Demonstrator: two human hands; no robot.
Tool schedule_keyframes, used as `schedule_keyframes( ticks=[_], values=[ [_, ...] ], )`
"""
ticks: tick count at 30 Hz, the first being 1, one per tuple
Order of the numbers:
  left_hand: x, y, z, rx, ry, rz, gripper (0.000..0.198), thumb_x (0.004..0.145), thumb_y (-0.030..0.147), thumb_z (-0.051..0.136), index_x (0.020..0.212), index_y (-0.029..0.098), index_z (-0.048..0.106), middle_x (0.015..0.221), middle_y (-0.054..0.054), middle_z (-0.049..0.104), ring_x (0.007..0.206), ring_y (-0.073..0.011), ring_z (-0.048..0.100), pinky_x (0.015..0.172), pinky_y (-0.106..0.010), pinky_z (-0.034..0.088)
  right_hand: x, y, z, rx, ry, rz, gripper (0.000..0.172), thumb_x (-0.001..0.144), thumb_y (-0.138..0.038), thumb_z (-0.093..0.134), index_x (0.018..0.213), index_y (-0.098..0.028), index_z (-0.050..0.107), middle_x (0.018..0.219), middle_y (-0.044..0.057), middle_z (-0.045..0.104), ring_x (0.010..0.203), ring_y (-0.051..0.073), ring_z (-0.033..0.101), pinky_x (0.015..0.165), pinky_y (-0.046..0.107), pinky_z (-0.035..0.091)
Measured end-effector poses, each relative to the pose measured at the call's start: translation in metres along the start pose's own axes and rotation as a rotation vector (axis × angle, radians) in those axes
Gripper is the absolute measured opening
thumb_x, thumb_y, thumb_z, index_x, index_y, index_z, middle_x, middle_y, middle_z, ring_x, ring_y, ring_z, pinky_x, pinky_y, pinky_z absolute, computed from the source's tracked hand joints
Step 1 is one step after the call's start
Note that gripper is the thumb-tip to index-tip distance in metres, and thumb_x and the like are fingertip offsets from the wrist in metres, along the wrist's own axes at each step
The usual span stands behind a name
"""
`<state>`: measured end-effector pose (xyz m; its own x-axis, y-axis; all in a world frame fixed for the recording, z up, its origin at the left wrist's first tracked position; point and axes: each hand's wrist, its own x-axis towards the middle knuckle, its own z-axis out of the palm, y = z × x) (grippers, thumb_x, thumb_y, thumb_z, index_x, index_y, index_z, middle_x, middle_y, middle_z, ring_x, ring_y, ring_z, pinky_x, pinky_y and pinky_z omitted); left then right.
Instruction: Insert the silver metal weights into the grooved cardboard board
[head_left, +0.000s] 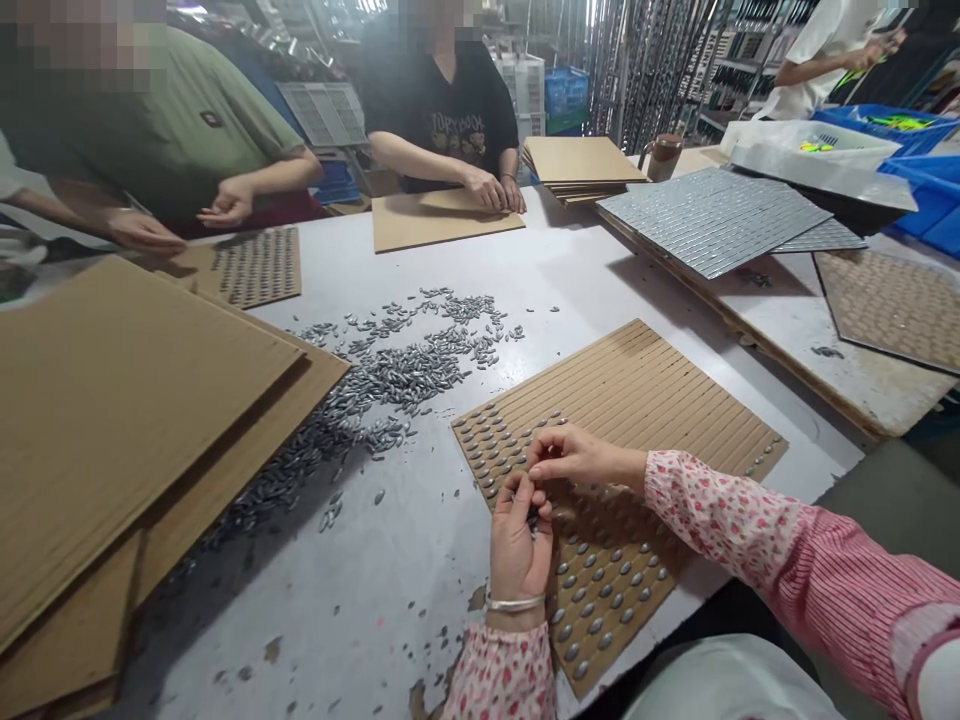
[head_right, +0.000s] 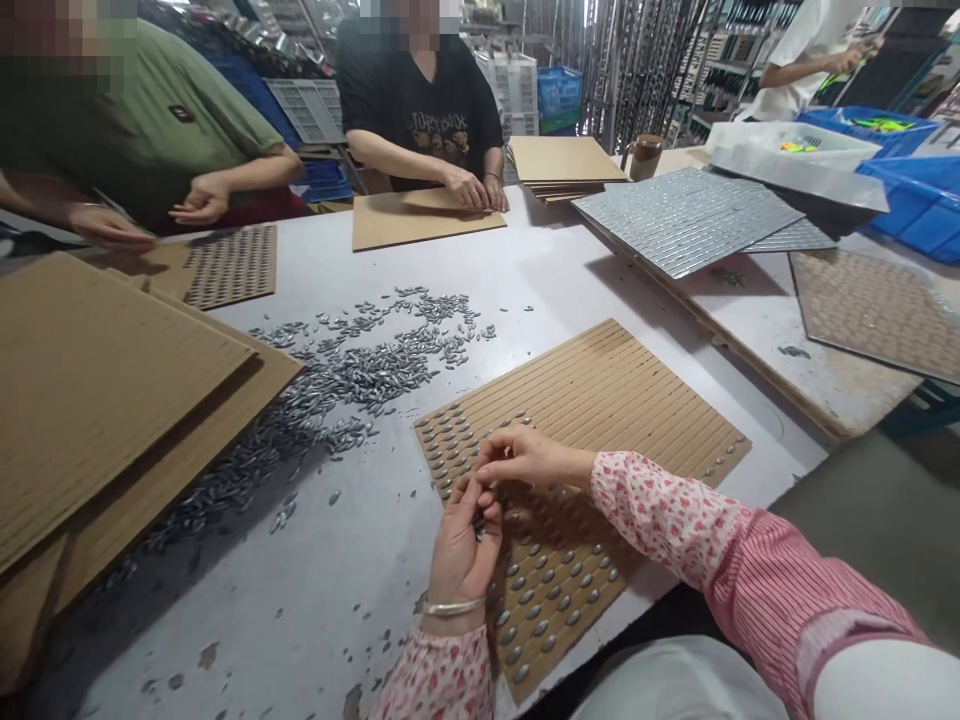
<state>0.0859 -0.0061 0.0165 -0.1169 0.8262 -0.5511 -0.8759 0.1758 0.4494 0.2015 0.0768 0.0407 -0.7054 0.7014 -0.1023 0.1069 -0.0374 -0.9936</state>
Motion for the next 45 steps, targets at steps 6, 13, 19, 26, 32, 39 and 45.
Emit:
schedule_keyframes(
  ticks=[6, 13, 19, 26, 32, 39, 45],
  values=[
    [-0.003, 0.012, 0.0, -0.072, 0.017, -0.041, 0.022, 0.086, 0.008, 0.044, 0.096, 0.014, 0.063, 0.095, -0.008, 0.064, 0.072, -0.0071, 0.061, 0.059, -0.015, 0.051, 0.028, 0.017, -0.021, 0.137, 0.275, -0.029, 0.022, 0.076, -0.034, 0.062, 0.082, -0.015, 0.054, 0.078, 0.002, 0.064, 0.071, 0.011, 0.058, 0.064, 0.022, 0.044],
    [-0.003, 0.016, -0.004, -0.179, -0.136, -0.071, 0.015, 0.087, 0.013, 0.046, 0.09, 0.013, 0.06, 0.064, 0.003, 0.043, 0.043, -0.0023, 0.036, 0.036, -0.013, 0.032, 0.054, 0.025, -0.04, -0.655, 0.165, -0.102, 0.012, 0.078, -0.013, 0.054, 0.082, -0.014, 0.066, 0.08, 0.003, 0.064, 0.074, 0.011, 0.054, 0.07, 0.023, 0.04],
    [-0.001, 0.014, -0.003, -0.187, -0.073, -0.103, 0.013, 0.087, 0.013, 0.046, 0.086, 0.012, 0.059, 0.077, -0.002, 0.051, 0.051, -0.0023, 0.04, 0.041, -0.012, 0.035, 0.061, 0.027, -0.031, -0.832, 0.152, -0.078, 0.011, 0.077, -0.016, 0.055, 0.08, -0.013, 0.066, 0.066, 0.0, 0.06, 0.06, 0.009, 0.048, 0.058, 0.021, 0.035],
    [0.001, 0.009, -0.004, -0.139, -0.08, -0.036, 0.006, 0.081, 0.014, 0.057, 0.085, 0.012, 0.061, 0.083, -0.004, 0.055, 0.062, -0.0049, 0.049, 0.05, -0.014, 0.043, 0.069, 0.039, -0.035, -0.929, 0.185, -0.159, 0.008, 0.077, -0.017, 0.056, 0.074, -0.014, 0.063, 0.073, 0.003, 0.06, 0.072, 0.013, 0.048, 0.071, 0.025, 0.037],
    [0.0, 0.004, -0.007, -0.169, -0.038, -0.017, 0.014, 0.071, 0.018, 0.07, 0.076, 0.013, 0.058, 0.071, 0.001, 0.053, 0.049, -0.0002, 0.04, 0.039, -0.008, 0.031, 0.044, 0.028, -0.022, -0.451, 0.168, -0.154, 0.019, 0.081, -0.032, 0.054, 0.077, -0.014, 0.06, 0.067, 0.0, 0.055, 0.061, 0.01, 0.045, 0.056, 0.021, 0.036],
    [0.0, -0.002, -0.01, -0.154, -0.053, 0.029, 0.03, 0.062, 0.028, 0.077, 0.075, 0.011, 0.056, 0.061, 0.003, 0.048, 0.044, 0.0003, 0.035, 0.037, -0.009, 0.025, 0.005, 0.009, 0.003, -0.334, -0.066, -0.141, 0.029, 0.08, -0.043, 0.056, 0.078, -0.014, 0.06, 0.069, 0.002, 0.057, 0.063, 0.011, 0.048, 0.057, 0.022, 0.039],
    [0.0, -0.006, -0.011, -0.135, -0.112, 0.04, 0.032, 0.061, 0.031, 0.078, 0.072, 0.012, 0.054, 0.057, 0.005, 0.044, 0.042, -0.0004, 0.031, 0.035, -0.01, 0.02, 0.0, 0.014, 0.013, -0.28, -0.009, -0.11, 0.027, 0.081, -0.042, 0.056, 0.081, -0.015, 0.058, 0.072, 0.002, 0.059, 0.065, 0.012, 0.052, 0.059, 0.023, 0.042]
  ],
)
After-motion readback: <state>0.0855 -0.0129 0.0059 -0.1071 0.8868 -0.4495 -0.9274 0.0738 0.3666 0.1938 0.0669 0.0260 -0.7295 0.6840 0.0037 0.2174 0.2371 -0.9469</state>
